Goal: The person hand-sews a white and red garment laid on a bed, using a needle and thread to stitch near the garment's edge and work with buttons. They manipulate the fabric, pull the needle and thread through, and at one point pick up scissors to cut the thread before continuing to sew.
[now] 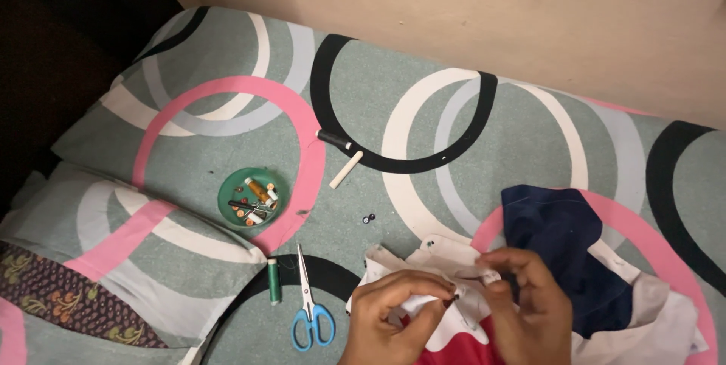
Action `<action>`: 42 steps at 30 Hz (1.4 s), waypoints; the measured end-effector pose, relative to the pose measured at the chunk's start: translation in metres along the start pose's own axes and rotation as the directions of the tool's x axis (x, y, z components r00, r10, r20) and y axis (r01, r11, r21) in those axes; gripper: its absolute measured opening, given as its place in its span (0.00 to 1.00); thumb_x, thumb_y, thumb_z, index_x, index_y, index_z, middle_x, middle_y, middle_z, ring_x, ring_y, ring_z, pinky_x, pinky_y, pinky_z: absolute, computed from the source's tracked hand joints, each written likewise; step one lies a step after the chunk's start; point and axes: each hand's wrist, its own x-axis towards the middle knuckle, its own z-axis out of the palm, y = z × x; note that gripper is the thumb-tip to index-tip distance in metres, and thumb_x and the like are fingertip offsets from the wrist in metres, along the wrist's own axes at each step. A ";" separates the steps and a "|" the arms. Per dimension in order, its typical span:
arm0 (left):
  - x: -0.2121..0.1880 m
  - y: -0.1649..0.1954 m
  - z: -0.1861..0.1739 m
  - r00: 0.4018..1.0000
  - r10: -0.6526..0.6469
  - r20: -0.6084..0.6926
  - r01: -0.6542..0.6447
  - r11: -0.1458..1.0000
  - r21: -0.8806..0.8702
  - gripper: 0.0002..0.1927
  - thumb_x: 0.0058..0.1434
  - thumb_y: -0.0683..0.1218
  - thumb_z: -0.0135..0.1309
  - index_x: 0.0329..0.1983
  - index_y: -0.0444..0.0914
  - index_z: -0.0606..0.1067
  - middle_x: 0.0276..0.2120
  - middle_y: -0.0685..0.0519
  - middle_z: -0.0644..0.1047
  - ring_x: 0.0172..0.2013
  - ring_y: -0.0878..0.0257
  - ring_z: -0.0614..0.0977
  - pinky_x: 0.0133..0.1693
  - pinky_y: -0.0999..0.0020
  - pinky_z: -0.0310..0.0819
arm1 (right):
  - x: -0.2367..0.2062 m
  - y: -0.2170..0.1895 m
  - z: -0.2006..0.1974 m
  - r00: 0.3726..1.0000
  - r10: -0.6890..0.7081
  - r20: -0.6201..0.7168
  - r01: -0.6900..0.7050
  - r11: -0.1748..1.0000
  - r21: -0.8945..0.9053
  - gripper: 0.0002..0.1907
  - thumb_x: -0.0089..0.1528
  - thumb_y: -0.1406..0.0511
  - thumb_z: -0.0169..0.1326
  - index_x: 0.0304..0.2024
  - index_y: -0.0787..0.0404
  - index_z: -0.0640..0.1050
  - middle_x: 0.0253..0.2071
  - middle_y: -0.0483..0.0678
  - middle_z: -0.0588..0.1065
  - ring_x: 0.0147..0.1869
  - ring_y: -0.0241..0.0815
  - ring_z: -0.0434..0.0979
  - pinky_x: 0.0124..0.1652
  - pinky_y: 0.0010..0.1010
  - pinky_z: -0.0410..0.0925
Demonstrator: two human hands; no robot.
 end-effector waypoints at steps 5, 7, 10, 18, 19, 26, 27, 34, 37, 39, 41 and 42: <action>-0.001 -0.001 -0.008 0.980 -0.168 0.110 0.183 0.972 -0.146 0.13 0.54 0.30 0.60 0.43 0.30 0.82 0.37 0.48 0.87 0.42 0.63 0.89 0.49 0.70 0.83 | 0.012 0.019 -0.005 0.873 0.053 0.484 -0.327 0.800 0.502 0.38 0.65 0.40 0.47 0.61 0.65 0.69 0.58 0.59 0.73 0.64 0.47 0.71 0.62 0.38 0.60; -0.002 -0.002 -0.010 0.970 -0.196 0.147 0.220 0.961 -0.170 0.16 0.54 0.30 0.59 0.46 0.30 0.81 0.37 0.48 0.87 0.43 0.63 0.89 0.50 0.69 0.82 | 0.015 0.028 -0.004 0.806 0.010 0.592 -0.399 0.748 0.530 0.40 0.66 0.38 0.50 0.58 0.67 0.71 0.54 0.57 0.72 0.61 0.47 0.71 0.61 0.37 0.59; -0.001 -0.002 -0.012 0.972 -0.170 0.162 0.195 0.968 -0.157 0.17 0.54 0.30 0.58 0.48 0.29 0.81 0.38 0.47 0.87 0.43 0.63 0.88 0.50 0.69 0.82 | 0.015 0.031 -0.009 0.787 -0.009 0.617 -0.390 0.768 0.508 0.39 0.64 0.41 0.57 0.49 0.73 0.76 0.47 0.53 0.72 0.54 0.44 0.71 0.57 0.35 0.60; 0.002 -0.001 -0.015 0.988 -0.062 0.141 0.071 0.995 -0.064 0.17 0.53 0.30 0.59 0.47 0.30 0.82 0.38 0.47 0.87 0.43 0.61 0.89 0.49 0.68 0.81 | 0.014 -0.012 -0.023 0.782 0.200 0.591 -0.338 0.932 0.132 0.26 0.45 0.65 0.70 0.45 0.69 0.80 0.47 0.52 0.80 0.57 0.41 0.78 0.59 0.31 0.63; 0.002 -0.001 -0.016 0.988 -0.064 0.140 0.072 0.996 -0.053 0.17 0.53 0.30 0.59 0.47 0.31 0.82 0.38 0.47 0.87 0.43 0.61 0.89 0.49 0.68 0.81 | 0.014 -0.015 -0.021 0.795 0.231 0.561 -0.317 0.946 0.060 0.25 0.45 0.67 0.72 0.43 0.69 0.81 0.44 0.52 0.81 0.53 0.40 0.79 0.55 0.30 0.65; 0.002 -0.003 -0.017 0.988 -0.063 0.141 0.069 0.997 -0.040 0.17 0.52 0.30 0.60 0.46 0.32 0.83 0.38 0.48 0.87 0.42 0.61 0.89 0.49 0.67 0.81 | 0.011 -0.018 -0.013 0.898 0.167 0.408 -0.142 0.986 -0.090 0.14 0.47 0.74 0.72 0.36 0.67 0.85 0.33 0.49 0.84 0.37 0.36 0.87 0.38 0.26 0.76; 0.002 -0.003 -0.017 0.987 -0.072 0.143 0.076 0.997 -0.021 0.17 0.52 0.30 0.60 0.45 0.32 0.83 0.38 0.48 0.86 0.42 0.61 0.89 0.48 0.67 0.81 | 0.010 -0.017 -0.011 0.909 0.168 0.381 -0.150 0.986 -0.078 0.10 0.48 0.75 0.70 0.33 0.68 0.85 0.31 0.49 0.84 0.36 0.37 0.88 0.37 0.26 0.78; 0.003 0.005 -0.021 0.966 -0.155 0.208 0.179 0.979 -0.100 0.18 0.53 0.32 0.56 0.48 0.33 0.82 0.42 0.47 0.86 0.47 0.61 0.88 0.52 0.66 0.81 | 0.006 -0.003 0.002 0.919 0.054 0.391 -0.078 0.996 0.045 0.08 0.52 0.79 0.64 0.29 0.67 0.78 0.29 0.48 0.82 0.36 0.35 0.86 0.38 0.27 0.77; 0.001 0.009 -0.028 0.950 -0.117 0.291 0.147 0.986 -0.081 0.18 0.54 0.32 0.57 0.49 0.33 0.82 0.45 0.46 0.85 0.50 0.59 0.87 0.54 0.66 0.79 | 0.008 0.004 -0.003 0.881 0.085 0.466 -0.162 0.978 0.128 0.11 0.53 0.79 0.66 0.29 0.67 0.75 0.29 0.49 0.80 0.36 0.36 0.85 0.38 0.27 0.76; 0.001 0.008 -0.029 0.948 -0.077 0.310 0.109 0.990 -0.085 0.19 0.55 0.32 0.57 0.51 0.33 0.82 0.46 0.45 0.85 0.51 0.58 0.87 0.54 0.67 0.79 | 0.007 0.009 -0.004 0.866 0.138 0.481 -0.258 0.946 0.194 0.12 0.53 0.80 0.65 0.29 0.66 0.74 0.30 0.50 0.79 0.36 0.38 0.84 0.37 0.28 0.77; 0.002 0.007 -0.030 0.944 -0.070 0.323 0.106 0.990 -0.094 0.20 0.55 0.32 0.58 0.52 0.33 0.81 0.46 0.44 0.85 0.51 0.58 0.87 0.54 0.66 0.79 | 0.006 0.013 -0.004 0.854 0.161 0.495 -0.315 0.917 0.245 0.13 0.53 0.80 0.65 0.29 0.65 0.73 0.31 0.51 0.79 0.36 0.38 0.83 0.37 0.29 0.76; 0.003 0.006 -0.030 0.942 -0.065 0.330 0.103 0.990 -0.098 0.21 0.55 0.31 0.58 0.53 0.33 0.81 0.47 0.44 0.85 0.51 0.58 0.87 0.54 0.66 0.79 | 0.006 0.015 -0.004 0.848 0.170 0.502 -0.341 0.901 0.270 0.13 0.53 0.80 0.65 0.29 0.65 0.72 0.31 0.51 0.79 0.36 0.39 0.83 0.37 0.29 0.75</action>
